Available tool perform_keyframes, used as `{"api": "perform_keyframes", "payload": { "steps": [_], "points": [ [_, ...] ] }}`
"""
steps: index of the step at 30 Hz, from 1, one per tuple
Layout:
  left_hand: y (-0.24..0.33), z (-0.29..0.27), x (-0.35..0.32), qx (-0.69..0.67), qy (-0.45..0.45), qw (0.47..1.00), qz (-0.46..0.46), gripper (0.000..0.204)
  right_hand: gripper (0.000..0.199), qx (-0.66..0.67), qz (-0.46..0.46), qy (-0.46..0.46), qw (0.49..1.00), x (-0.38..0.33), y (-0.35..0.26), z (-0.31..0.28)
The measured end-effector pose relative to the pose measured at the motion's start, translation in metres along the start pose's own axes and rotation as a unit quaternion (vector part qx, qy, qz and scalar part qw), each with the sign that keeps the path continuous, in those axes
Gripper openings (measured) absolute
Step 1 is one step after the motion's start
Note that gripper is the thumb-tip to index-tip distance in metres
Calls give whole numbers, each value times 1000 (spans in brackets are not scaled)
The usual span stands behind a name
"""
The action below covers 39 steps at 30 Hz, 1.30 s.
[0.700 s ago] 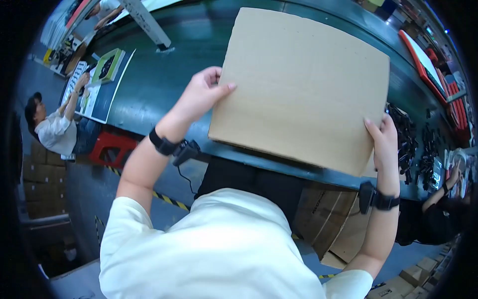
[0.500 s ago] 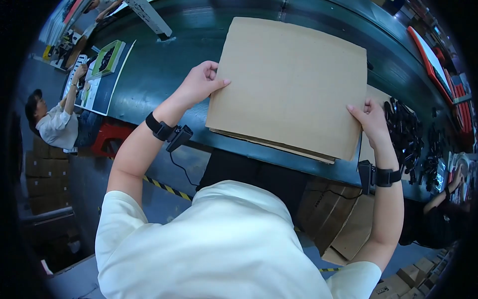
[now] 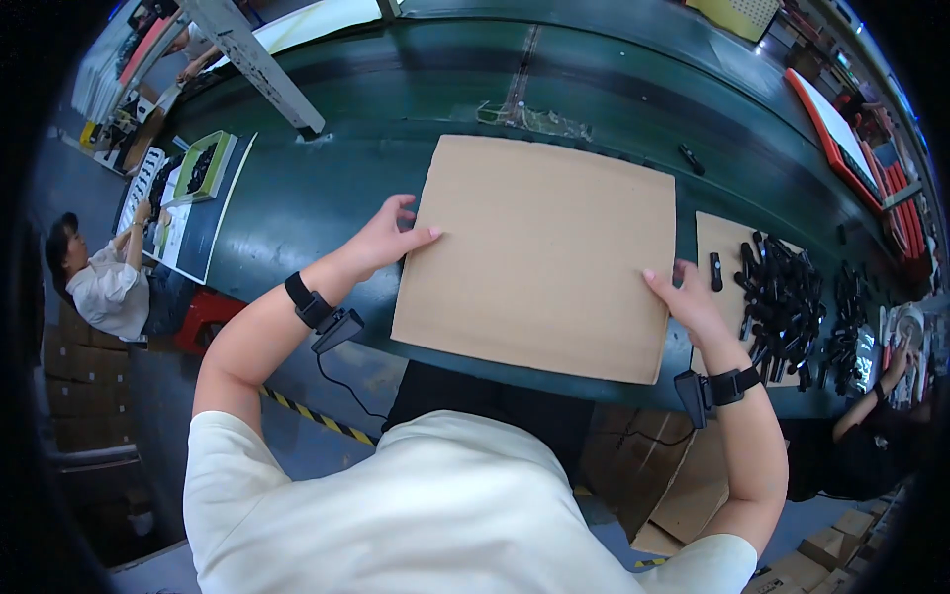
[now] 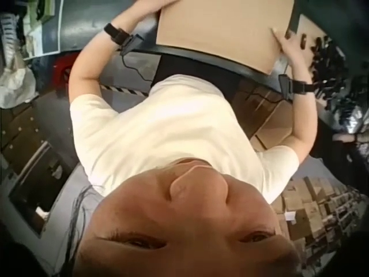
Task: The person places a cardboard sheet on the table, picks up a microphone from a pile, and inspects it while pressing its buttons. They then place the microphone onto the cardboard sheet and repeat the process with several more microphones.
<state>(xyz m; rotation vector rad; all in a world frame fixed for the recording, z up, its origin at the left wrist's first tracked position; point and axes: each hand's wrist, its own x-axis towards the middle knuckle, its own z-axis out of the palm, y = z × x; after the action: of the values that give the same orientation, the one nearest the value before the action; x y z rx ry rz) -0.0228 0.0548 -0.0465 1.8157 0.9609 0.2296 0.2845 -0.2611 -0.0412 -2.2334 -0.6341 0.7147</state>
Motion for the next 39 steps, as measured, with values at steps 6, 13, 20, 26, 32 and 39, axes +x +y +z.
{"api": "perform_keyframes", "payload": {
  "steps": [6,13,20,26,32,39],
  "points": [
    [2,12,20,-21,-103,994,16,87,70,136,74,-147,977,3,-18,7],
    [-7,20,19,-41,-66,993,88,93,57,146,-38,-91,984,2,-2,14],
    [8,17,18,-82,-65,993,61,92,59,176,-45,-79,980,8,-10,14],
    [42,-1,27,-112,-197,953,-199,62,56,207,104,-182,955,18,-23,-1],
    [50,-10,35,-110,-178,945,-253,53,53,239,173,-215,931,33,-21,-1],
    [35,-4,39,-125,-166,943,-260,57,54,196,189,-241,931,36,-24,-2]
  ]
}}
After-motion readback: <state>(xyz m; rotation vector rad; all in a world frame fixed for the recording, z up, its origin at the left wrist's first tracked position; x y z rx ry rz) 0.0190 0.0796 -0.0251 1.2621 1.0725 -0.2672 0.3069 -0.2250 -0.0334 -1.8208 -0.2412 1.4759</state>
